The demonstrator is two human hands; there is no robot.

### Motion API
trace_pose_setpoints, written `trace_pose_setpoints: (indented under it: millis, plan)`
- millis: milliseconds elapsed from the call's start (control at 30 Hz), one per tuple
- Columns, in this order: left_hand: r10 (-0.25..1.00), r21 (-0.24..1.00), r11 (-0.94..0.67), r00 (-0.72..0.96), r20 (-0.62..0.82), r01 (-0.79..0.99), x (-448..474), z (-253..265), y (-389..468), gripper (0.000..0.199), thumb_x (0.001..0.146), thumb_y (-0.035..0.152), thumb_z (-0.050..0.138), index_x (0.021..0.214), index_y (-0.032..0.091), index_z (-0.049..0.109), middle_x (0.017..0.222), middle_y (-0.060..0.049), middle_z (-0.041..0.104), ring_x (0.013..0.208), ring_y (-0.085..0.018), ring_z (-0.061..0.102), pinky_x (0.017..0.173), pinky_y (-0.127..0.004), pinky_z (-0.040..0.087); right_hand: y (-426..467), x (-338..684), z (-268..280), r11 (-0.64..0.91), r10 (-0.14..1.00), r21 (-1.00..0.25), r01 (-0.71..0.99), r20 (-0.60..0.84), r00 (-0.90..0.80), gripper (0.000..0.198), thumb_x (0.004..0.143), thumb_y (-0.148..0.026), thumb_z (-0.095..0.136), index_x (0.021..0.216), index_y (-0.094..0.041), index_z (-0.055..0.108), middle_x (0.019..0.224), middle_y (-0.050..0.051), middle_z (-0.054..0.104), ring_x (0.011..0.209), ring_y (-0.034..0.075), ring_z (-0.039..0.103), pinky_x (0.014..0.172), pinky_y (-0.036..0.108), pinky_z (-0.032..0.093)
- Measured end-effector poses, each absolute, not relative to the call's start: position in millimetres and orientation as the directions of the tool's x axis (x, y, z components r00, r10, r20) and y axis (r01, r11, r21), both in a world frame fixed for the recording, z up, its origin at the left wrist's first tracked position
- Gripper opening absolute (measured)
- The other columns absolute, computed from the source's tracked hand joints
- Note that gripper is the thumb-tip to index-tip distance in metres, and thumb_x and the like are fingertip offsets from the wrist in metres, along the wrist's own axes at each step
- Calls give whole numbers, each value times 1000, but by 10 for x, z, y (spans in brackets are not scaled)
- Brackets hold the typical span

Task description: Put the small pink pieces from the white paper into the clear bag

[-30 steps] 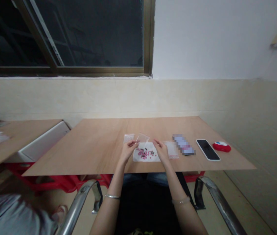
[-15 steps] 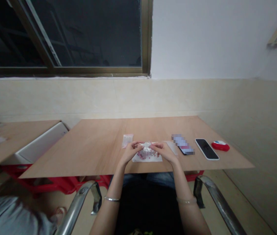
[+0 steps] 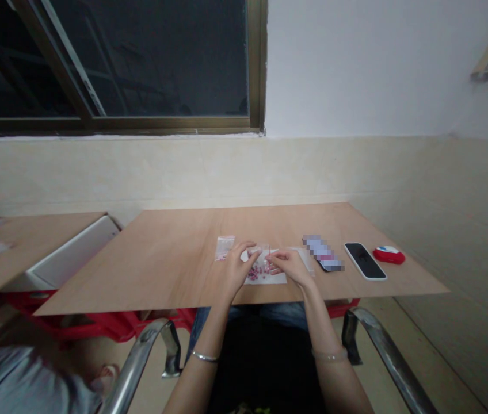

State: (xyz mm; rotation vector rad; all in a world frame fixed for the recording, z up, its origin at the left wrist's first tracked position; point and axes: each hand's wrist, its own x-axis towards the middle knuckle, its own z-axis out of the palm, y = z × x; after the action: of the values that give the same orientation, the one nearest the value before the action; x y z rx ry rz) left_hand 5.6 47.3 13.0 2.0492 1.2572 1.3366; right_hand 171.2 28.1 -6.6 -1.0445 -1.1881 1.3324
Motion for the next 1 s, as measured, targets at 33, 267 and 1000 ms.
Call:
trace_pose_setpoints:
  millis: [33,267,1000]
  plan:
    - [831,702,-543,174,529,460,96,157,441,25,76,33,61,95,18,65,110,-8,63,105,-23,55,95,-38,40,281,1711,-64,17,997,-986,-163,30,-74,35,62,-44,71,76,-12,68,66,5,67,54,14,61,52,26,52]
    - [878,829,-462,292,379,314,226,205,347,20,75,32,61,87,19,71,91,-5,70,86,-21,64,80,-32,49,268,1701,-61,47,999,-961,-273,44,16,34,60,-44,72,73,-13,67,67,5,66,60,16,62,49,24,51]
    - [861,918,-337,463,210,210,121,225,347,31,77,42,56,70,12,59,60,0,58,54,-10,53,49,-19,40,179,1705,18,2,973,-954,-299,71,-221,22,69,-34,64,73,-13,63,64,4,64,62,18,63,51,28,53]
